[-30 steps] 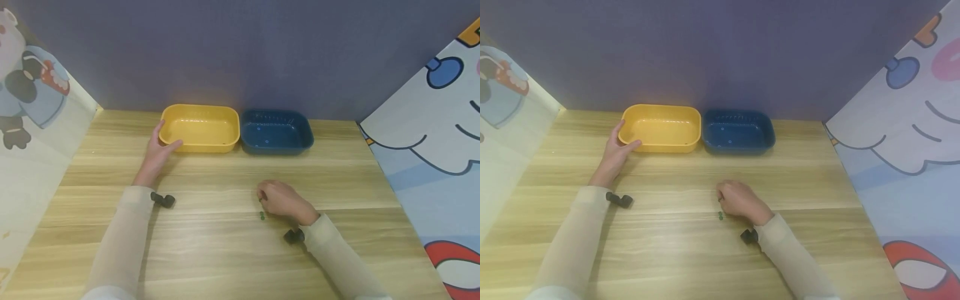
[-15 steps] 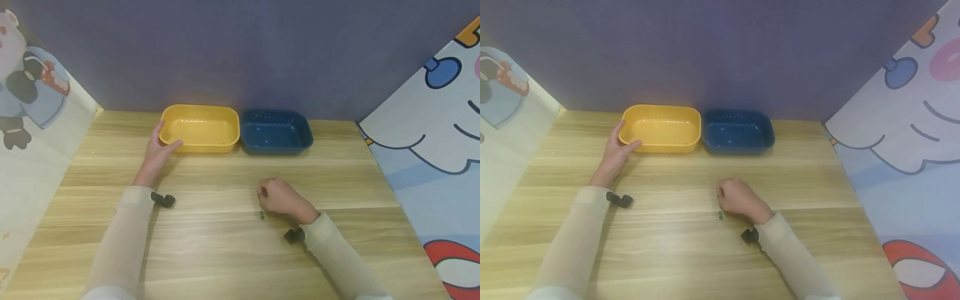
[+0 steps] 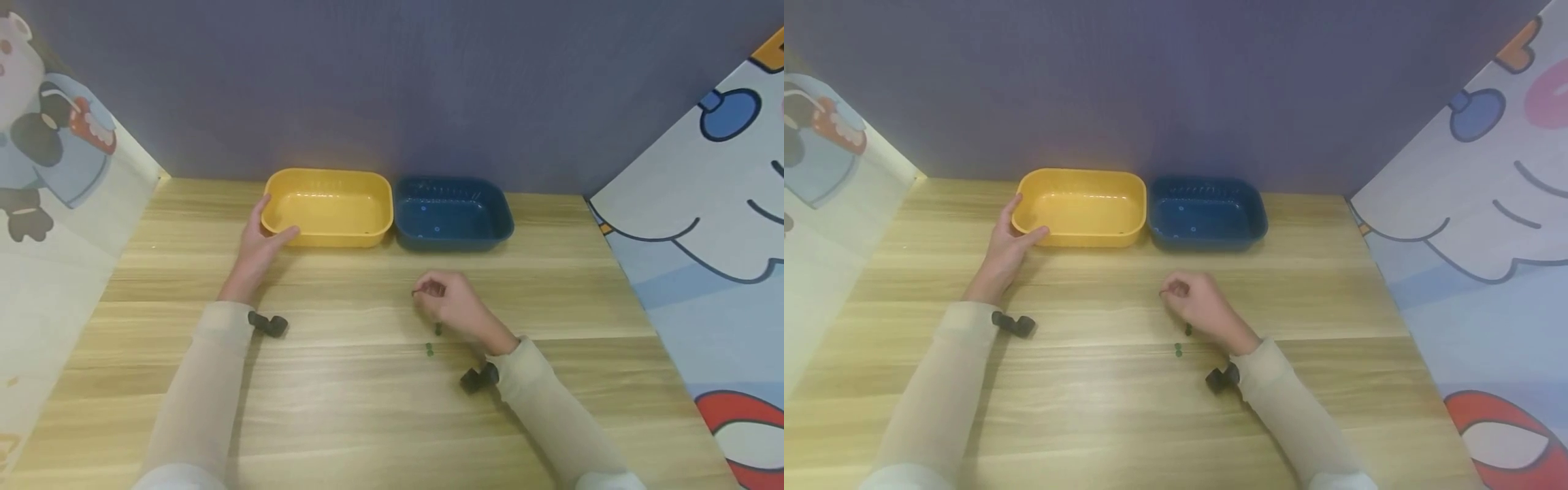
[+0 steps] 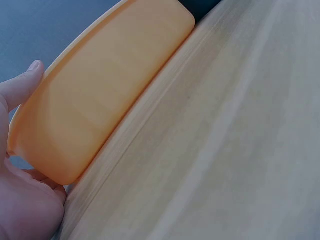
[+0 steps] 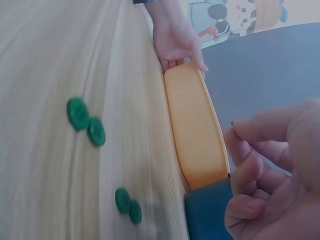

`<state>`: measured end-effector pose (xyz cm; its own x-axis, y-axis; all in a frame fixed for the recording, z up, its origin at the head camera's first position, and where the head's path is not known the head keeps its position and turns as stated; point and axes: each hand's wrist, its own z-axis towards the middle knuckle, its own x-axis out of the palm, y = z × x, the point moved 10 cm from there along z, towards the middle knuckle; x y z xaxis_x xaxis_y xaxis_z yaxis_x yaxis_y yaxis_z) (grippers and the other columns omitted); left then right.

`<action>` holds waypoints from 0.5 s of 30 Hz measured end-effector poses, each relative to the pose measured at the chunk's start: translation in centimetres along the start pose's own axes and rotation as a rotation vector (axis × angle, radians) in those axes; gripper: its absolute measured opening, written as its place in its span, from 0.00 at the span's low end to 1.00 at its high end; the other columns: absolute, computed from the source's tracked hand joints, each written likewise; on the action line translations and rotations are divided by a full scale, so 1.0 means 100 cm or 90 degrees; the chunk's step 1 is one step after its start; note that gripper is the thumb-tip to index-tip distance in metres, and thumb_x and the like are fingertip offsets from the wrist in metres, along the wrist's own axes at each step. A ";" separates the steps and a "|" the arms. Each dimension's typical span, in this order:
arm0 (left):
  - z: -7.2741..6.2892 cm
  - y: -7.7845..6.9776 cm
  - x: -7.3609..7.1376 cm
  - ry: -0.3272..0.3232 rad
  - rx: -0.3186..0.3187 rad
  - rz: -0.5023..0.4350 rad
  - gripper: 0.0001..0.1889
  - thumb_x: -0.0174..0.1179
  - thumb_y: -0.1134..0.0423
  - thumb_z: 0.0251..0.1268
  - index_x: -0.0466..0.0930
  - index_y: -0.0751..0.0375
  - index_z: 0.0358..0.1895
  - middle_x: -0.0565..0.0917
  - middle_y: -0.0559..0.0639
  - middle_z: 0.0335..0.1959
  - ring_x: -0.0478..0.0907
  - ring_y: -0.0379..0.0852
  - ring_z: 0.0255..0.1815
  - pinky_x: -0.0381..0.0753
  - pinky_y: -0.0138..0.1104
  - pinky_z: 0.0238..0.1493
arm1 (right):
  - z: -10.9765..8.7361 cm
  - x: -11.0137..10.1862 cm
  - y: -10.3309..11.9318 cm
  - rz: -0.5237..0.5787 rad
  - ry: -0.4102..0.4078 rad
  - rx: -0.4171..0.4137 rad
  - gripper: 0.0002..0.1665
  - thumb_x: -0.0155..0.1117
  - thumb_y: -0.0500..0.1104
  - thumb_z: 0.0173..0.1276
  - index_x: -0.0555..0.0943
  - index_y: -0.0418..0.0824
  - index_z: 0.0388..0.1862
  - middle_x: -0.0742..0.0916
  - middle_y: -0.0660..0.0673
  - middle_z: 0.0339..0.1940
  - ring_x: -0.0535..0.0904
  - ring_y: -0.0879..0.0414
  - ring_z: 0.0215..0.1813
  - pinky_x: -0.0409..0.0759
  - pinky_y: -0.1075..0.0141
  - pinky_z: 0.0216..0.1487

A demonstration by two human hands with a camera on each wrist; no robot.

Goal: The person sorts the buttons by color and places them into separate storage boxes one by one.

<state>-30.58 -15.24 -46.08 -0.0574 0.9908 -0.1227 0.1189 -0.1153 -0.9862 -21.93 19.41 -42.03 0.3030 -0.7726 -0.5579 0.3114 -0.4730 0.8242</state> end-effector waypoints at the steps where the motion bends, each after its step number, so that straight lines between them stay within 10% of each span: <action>1: 0.002 0.002 0.000 -0.002 0.002 -0.002 0.53 0.72 0.60 0.62 0.44 0.35 0.82 0.40 0.46 0.84 0.45 0.51 0.81 0.52 0.47 0.78 | 0.001 -0.002 -0.001 0.006 -0.009 0.006 0.04 0.69 0.35 0.65 0.86 0.40 0.38 0.84 0.50 0.28 0.77 0.54 0.29 0.78 0.65 0.29; 15: 0.005 0.006 -0.002 -0.007 0.020 0.004 0.52 0.72 0.59 0.62 0.45 0.34 0.82 0.40 0.44 0.83 0.42 0.49 0.82 0.49 0.47 0.78 | 0.009 -0.004 -0.005 0.063 -0.049 0.062 0.05 0.72 0.33 0.63 0.87 0.37 0.38 0.89 0.45 0.33 0.81 0.51 0.31 0.80 0.68 0.30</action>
<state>-30.96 -15.54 -46.74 -0.0681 0.9891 -0.1307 0.0885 -0.1244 -0.9883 -23.04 19.60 -42.14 0.2571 -0.8455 -0.4681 0.1929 -0.4297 0.8821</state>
